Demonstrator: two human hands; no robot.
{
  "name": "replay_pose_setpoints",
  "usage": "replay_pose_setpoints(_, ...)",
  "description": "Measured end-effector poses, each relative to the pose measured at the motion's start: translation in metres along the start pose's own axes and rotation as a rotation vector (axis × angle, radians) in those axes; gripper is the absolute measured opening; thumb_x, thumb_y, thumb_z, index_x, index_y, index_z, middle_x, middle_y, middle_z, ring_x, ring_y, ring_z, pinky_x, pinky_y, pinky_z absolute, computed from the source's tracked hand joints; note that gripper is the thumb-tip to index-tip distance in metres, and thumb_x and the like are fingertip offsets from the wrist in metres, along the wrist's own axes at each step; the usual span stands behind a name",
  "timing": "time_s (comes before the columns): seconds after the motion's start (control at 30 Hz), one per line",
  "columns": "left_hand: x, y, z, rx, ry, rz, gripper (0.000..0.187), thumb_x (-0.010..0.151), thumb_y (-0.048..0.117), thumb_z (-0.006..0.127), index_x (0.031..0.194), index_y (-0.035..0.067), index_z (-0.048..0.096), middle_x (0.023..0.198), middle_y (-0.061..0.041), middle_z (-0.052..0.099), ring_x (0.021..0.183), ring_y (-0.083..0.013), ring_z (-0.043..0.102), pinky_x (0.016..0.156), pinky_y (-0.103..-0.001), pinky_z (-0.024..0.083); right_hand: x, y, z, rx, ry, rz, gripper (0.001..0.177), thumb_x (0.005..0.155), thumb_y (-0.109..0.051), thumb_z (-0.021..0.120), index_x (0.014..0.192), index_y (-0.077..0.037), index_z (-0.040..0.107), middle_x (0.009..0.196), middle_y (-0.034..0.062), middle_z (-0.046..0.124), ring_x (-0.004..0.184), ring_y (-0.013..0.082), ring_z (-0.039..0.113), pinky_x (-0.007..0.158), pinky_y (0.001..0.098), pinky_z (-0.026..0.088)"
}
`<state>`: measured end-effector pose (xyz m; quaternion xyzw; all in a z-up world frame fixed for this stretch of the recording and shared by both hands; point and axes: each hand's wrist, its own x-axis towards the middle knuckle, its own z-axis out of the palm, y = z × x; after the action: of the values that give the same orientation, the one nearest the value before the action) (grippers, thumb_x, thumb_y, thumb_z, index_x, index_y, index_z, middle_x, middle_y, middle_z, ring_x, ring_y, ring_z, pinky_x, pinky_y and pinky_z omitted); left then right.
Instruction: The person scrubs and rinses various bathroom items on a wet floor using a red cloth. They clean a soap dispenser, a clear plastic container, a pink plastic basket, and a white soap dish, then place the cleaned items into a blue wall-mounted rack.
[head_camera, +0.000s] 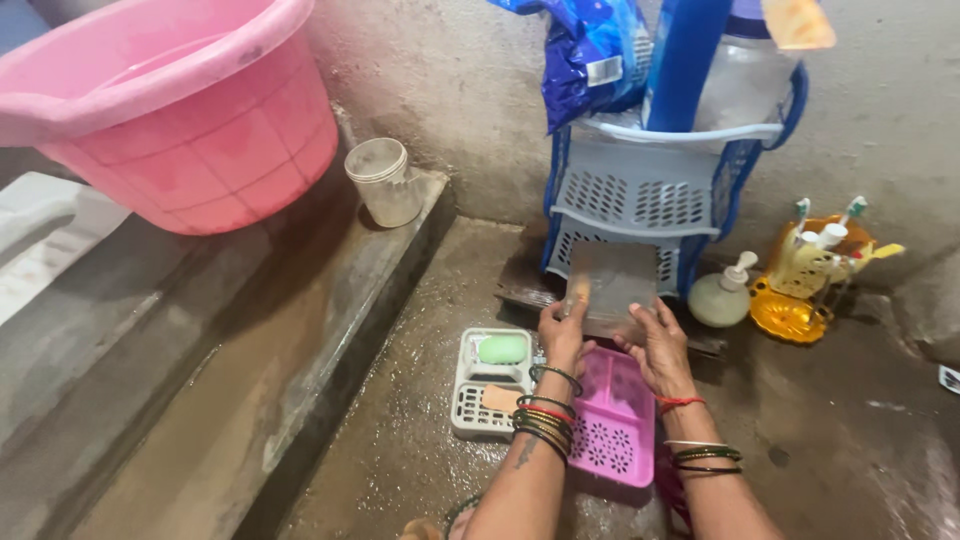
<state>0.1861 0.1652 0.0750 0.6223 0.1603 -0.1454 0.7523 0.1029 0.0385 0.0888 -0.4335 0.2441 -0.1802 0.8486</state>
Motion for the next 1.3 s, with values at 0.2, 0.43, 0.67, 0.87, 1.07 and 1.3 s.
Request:
replay_pose_setpoints(0.2, 0.033, 0.014, 0.016, -0.124, -0.030, 0.043, 0.055, 0.082, 0.027, 0.082, 0.129, 0.008, 0.060, 0.123, -0.012, 0.065, 0.101, -0.0244, 0.067, 0.066, -0.034, 0.062, 0.045, 0.002, 0.016, 0.006, 0.009, -0.006, 0.085, 0.088, -0.018, 0.075, 0.159, -0.008, 0.029, 0.133, 0.0100, 0.054, 0.098, 0.0250, 0.064, 0.073, 0.0429, 0.059)
replay_pose_setpoints(0.43, 0.063, 0.021, 0.028, -0.135, -0.009, 0.044, 0.065, 0.082, 0.025, 0.084, 0.137, 0.008, 0.055, 0.128, -0.011, 0.061, 0.103, -0.0240, 0.066, 0.067, -0.034, 0.060, 0.074, -0.009, 0.028, -0.081, -0.010, -0.009, 0.064, 0.088, -0.019, 0.074, 0.147, -0.011, 0.048, 0.131, 0.0080, 0.057, 0.102, 0.0252, 0.064, 0.073, 0.0411, 0.058)
replay_pose_setpoints(0.67, 0.086, 0.017, 0.037, 0.003, -0.039, 0.194, 0.057, 0.086, 0.031, 0.077, 0.137, 0.007, 0.062, 0.123, -0.012, 0.071, 0.103, -0.0244, 0.068, 0.079, -0.034, 0.056, 0.105, 0.001, 0.025, 0.026, -0.034, 0.016, 0.063, 0.090, -0.017, 0.071, 0.147, -0.013, 0.045, 0.131, 0.0091, 0.058, 0.106, 0.0284, 0.064, 0.073, 0.0426, 0.059)
replay_pose_setpoints(0.87, 0.109, 0.005, 0.031, 0.144, 0.014, 0.315, 0.059, 0.090, 0.017, 0.063, 0.147, 0.007, 0.053, 0.131, -0.014, 0.069, 0.115, -0.0225, 0.068, 0.098, -0.034, 0.050, 0.139, 0.025, 0.022, 0.048, 0.029, -0.046, 0.072, 0.089, -0.010, 0.071, 0.151, -0.017, 0.035, 0.128, 0.0085, 0.058, 0.095, 0.0331, 0.066, 0.079, 0.0490, 0.060)
replay_pose_setpoints(1.07, 0.109, -0.016, 0.029, 0.057, -0.210, 0.075, 0.055, 0.101, 0.020, 0.058, 0.154, 0.010, 0.051, 0.132, -0.025, 0.060, 0.084, -0.0197, 0.054, 0.074, -0.034, 0.045, 0.171, 0.032, 0.007, 0.091, -0.049, 0.048, 0.067, 0.096, -0.014, 0.066, 0.154, -0.010, 0.033, 0.120, 0.0206, 0.061, 0.092, 0.0331, 0.069, 0.080, 0.0529, 0.062)
replay_pose_setpoints(1.3, 0.132, -0.033, 0.044, -0.075, -0.331, 0.104, 0.061, 0.095, 0.012, 0.058, 0.154, 0.010, 0.041, 0.136, -0.005, 0.057, 0.105, -0.0124, 0.059, 0.079, -0.026, 0.054, 0.188, 0.036, 0.007, 0.089, -0.012, 0.027, 0.070, 0.096, -0.011, 0.066, 0.155, -0.014, 0.029, 0.127, 0.0160, 0.061, 0.099, 0.0317, 0.069, 0.082, 0.0544, 0.061)
